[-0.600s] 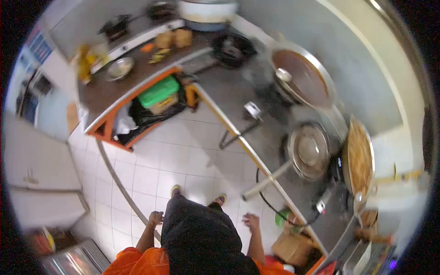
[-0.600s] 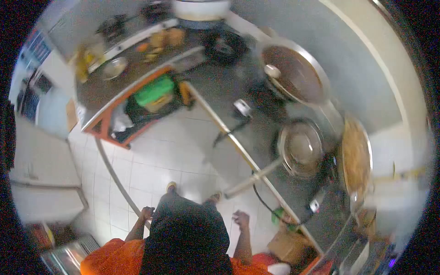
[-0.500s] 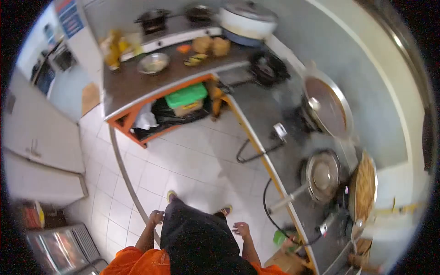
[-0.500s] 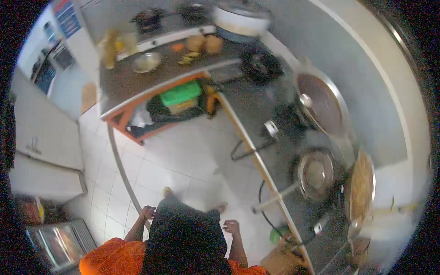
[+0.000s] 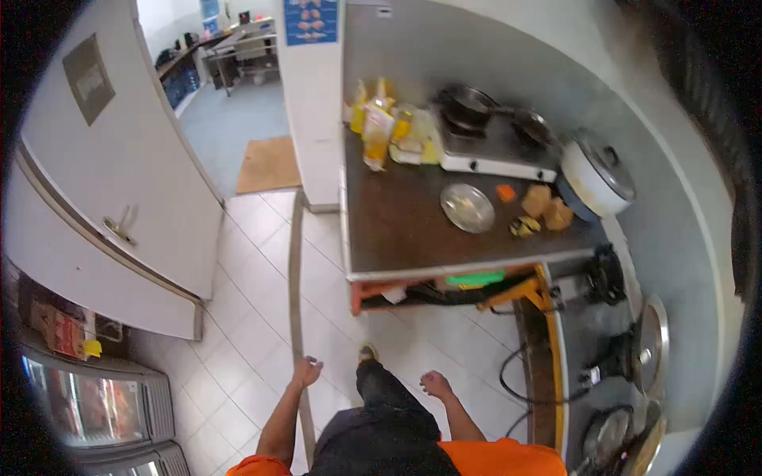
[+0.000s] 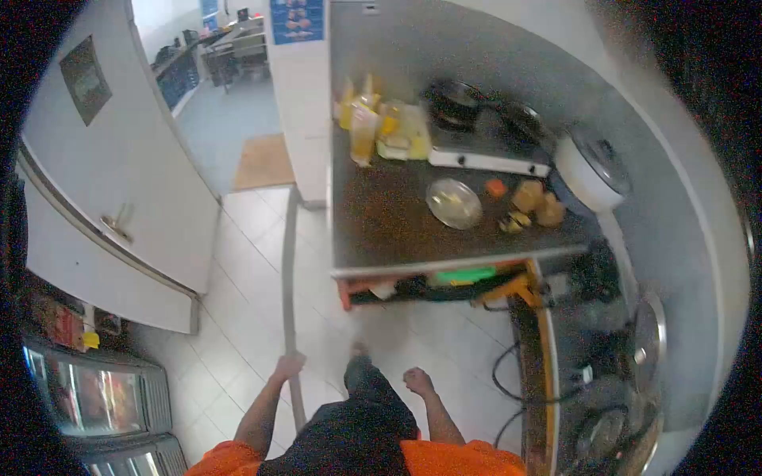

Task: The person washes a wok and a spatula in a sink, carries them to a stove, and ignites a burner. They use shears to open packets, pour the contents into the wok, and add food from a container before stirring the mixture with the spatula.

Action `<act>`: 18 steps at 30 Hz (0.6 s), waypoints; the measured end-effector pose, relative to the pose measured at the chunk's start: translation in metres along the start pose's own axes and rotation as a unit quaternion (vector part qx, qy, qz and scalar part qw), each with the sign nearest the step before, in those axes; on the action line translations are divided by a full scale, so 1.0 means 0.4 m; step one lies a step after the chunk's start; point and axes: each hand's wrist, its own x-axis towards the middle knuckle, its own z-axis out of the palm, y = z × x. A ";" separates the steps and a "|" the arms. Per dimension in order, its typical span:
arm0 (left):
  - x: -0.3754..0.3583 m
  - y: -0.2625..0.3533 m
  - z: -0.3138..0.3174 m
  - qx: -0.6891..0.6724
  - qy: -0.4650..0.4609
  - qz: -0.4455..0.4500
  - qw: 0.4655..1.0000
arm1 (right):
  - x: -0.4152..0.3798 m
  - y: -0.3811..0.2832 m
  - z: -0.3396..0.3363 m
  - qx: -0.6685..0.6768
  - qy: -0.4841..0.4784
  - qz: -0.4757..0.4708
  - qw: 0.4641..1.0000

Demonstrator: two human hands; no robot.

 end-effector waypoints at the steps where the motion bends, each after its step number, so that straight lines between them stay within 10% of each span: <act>1: 0.048 0.009 -0.079 -0.016 -0.010 0.012 1.000 | 0.035 -0.179 0.042 -0.002 -0.040 -0.051 0.998; 4: 0.169 -0.080 -0.206 0.055 0.047 0.051 0.996 | 0.184 -0.569 0.210 -0.053 -0.151 -0.234 0.959; 10: 0.218 -0.295 -0.450 -0.169 0.014 -0.318 0.933 | 0.465 -1.224 0.550 -0.051 -0.360 -0.206 0.909; 14: 0.223 -0.363 -0.642 -0.175 0.099 -0.285 0.937 | 0.724 -1.531 0.711 -0.150 -0.366 -0.219 0.892; 16: 0.274 -0.339 -0.725 -0.357 0.209 -0.428 0.803 | 0.930 -1.599 0.795 -0.186 -0.322 -0.235 0.898; 18: 0.334 -0.431 -0.769 -0.211 0.087 -0.326 0.918 | 1.051 -1.707 0.827 -0.223 -0.267 -0.216 0.912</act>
